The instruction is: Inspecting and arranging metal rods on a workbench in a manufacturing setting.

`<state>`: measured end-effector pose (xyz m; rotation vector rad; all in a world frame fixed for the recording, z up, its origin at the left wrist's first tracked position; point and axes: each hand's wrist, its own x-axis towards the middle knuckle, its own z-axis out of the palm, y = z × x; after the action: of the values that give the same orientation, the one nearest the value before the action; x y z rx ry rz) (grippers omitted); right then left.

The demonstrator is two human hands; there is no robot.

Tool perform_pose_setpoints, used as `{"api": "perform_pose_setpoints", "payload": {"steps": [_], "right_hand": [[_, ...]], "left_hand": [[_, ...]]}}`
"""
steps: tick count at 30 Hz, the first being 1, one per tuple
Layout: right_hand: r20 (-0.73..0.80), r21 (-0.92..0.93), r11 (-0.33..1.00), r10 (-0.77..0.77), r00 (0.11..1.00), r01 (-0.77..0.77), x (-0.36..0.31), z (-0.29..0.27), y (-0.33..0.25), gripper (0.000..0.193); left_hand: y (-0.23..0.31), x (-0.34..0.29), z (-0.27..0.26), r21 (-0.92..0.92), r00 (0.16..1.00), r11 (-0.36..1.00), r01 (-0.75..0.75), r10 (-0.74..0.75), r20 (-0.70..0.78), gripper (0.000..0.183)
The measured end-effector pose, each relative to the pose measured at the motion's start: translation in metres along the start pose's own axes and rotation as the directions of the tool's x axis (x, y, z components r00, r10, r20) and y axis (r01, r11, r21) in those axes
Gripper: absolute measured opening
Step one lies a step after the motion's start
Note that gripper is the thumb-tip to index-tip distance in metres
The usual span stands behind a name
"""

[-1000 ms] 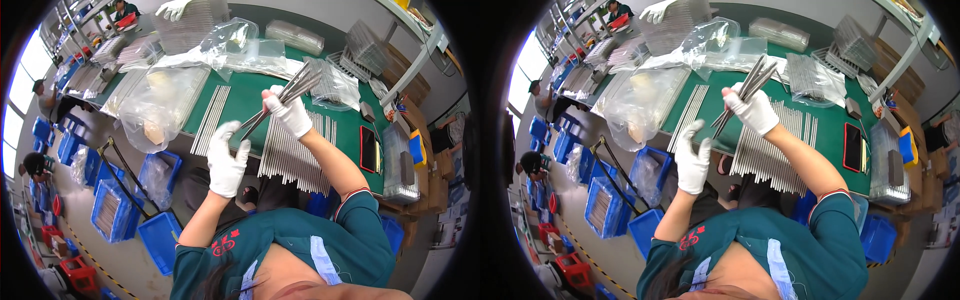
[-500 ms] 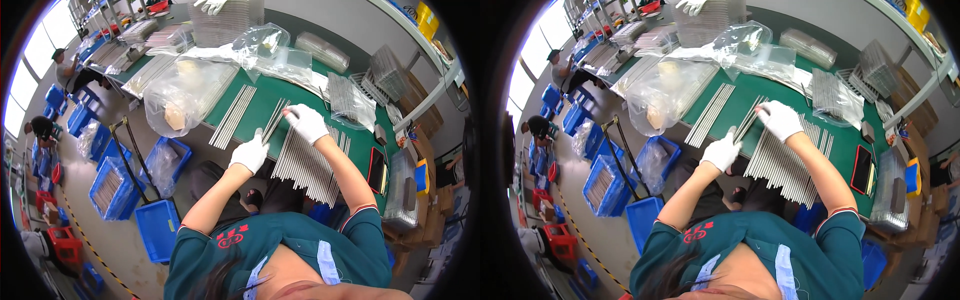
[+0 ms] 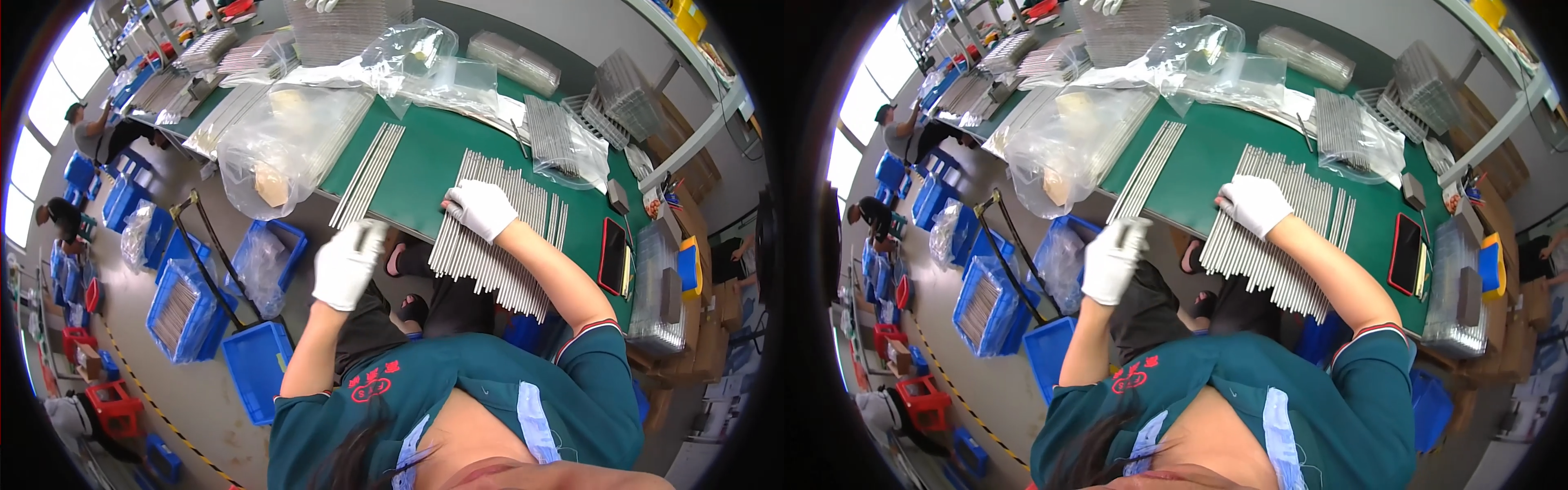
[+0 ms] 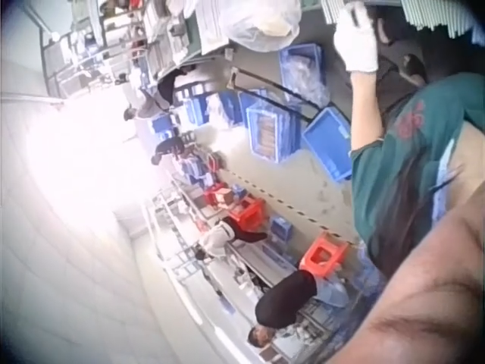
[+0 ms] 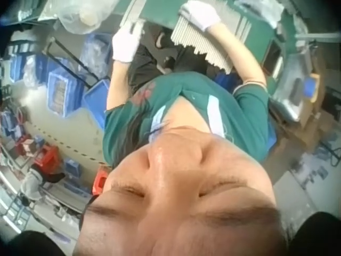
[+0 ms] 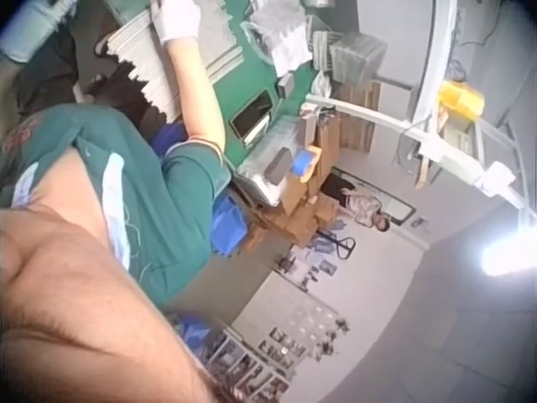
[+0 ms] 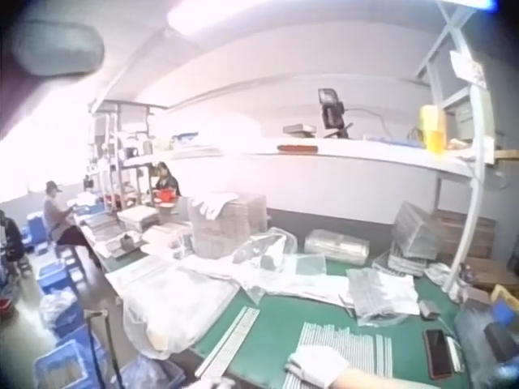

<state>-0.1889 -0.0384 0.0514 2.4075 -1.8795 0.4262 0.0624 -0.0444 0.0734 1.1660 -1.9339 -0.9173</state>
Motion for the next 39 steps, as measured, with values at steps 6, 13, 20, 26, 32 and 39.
{"api": "perform_pose_setpoints", "payload": {"steps": [6, 13, 20, 26, 32, 39], "right_hand": [[-0.005, 0.022, 0.999, 0.050, 0.999, -0.050, -0.002, -0.001, 0.000, 0.026], [0.088, 0.281, 0.917, 0.267, 0.960, -0.281, 0.000, -0.031, -0.016, 0.025], [0.338, 0.699, 0.619, 0.155, 0.928, -0.358, -0.001, -0.036, -0.001, 0.030], [0.442, 0.797, 0.307, 0.292, 0.848, -0.520, -0.025, -0.055, 0.008, 0.031], [0.468, 0.796, 0.219, 0.370, 0.803, -0.564, -0.032, -0.074, 0.011, 0.027], [0.314, 0.830, 0.327, 0.395, 0.863, -0.452, -0.036, -0.074, 0.009, 0.028]], "left_hand": [[-0.064, 0.028, -0.030, 0.380, 0.966, 0.911, 0.162, -0.067, -0.252, 0.031], [-0.094, 0.069, -0.030, -0.418, 0.728, 0.602, 0.681, -0.493, 0.477, 0.049], [-0.106, 0.089, -0.018, -0.329, 0.452, 0.420, 0.846, -0.237, 0.860, 0.042], [-0.092, 0.068, -0.011, -0.345, 0.488, 0.428, 0.835, -0.288, 0.824, 0.038], [-0.097, 0.060, -0.006, -0.402, 0.404, 0.043, 0.915, -0.090, 0.910, 0.048], [-0.083, 0.063, 0.012, -0.445, 0.443, -0.020, 0.895, -0.058, 0.894, 0.031]]}}
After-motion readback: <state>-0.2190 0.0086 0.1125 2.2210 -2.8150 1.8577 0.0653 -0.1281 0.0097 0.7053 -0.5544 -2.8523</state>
